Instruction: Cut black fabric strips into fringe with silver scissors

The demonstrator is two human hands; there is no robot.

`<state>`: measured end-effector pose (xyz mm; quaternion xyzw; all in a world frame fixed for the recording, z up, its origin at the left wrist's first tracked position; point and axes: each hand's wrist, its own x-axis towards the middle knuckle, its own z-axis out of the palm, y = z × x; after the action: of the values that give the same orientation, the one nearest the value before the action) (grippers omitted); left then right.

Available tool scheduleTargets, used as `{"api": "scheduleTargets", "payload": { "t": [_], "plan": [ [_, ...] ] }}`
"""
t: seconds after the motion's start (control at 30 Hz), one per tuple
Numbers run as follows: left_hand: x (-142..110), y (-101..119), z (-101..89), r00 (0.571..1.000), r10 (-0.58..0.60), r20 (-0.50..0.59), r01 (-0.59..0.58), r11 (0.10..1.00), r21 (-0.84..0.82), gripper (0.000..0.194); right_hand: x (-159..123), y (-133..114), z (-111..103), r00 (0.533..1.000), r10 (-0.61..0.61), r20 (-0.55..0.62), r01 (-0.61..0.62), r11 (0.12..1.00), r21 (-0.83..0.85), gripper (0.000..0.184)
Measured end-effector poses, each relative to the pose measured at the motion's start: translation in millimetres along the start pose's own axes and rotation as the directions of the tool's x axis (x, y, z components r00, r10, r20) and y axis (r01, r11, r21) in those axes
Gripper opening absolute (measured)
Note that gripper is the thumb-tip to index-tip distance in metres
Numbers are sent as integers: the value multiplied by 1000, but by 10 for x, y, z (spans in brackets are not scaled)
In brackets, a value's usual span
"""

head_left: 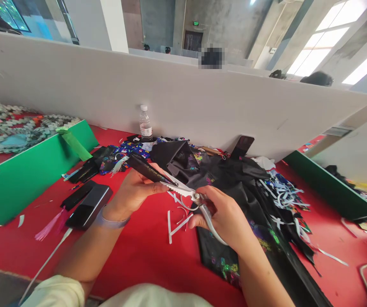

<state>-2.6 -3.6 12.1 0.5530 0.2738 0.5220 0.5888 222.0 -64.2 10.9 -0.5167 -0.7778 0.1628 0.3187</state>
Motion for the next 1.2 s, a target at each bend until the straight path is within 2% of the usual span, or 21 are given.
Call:
{"api": "scheduleTargets", "payload": {
  "t": [0.4,0.63,0.87,1.2],
  "plan": [
    [7,-16,-19,1000,-19,5,19,1000,-4,16,-24,9,18,1000,19,-7,-19,1000,15,44],
    [4,-8,-26,1000,-13,13,13,1000,24,19,-27,10,23,999,-25,-37,23,999,-34,43],
    [0,-12,-52,1000,-15,14,15,999,52,18,-17,-9,-7,1000,-3,0,3,1000,-3,48],
    [-15,1,-69,999,-7,43,4,999,51,13,-1,-51,-27,998,47,38,-50,996,68,45]
  ]
}}
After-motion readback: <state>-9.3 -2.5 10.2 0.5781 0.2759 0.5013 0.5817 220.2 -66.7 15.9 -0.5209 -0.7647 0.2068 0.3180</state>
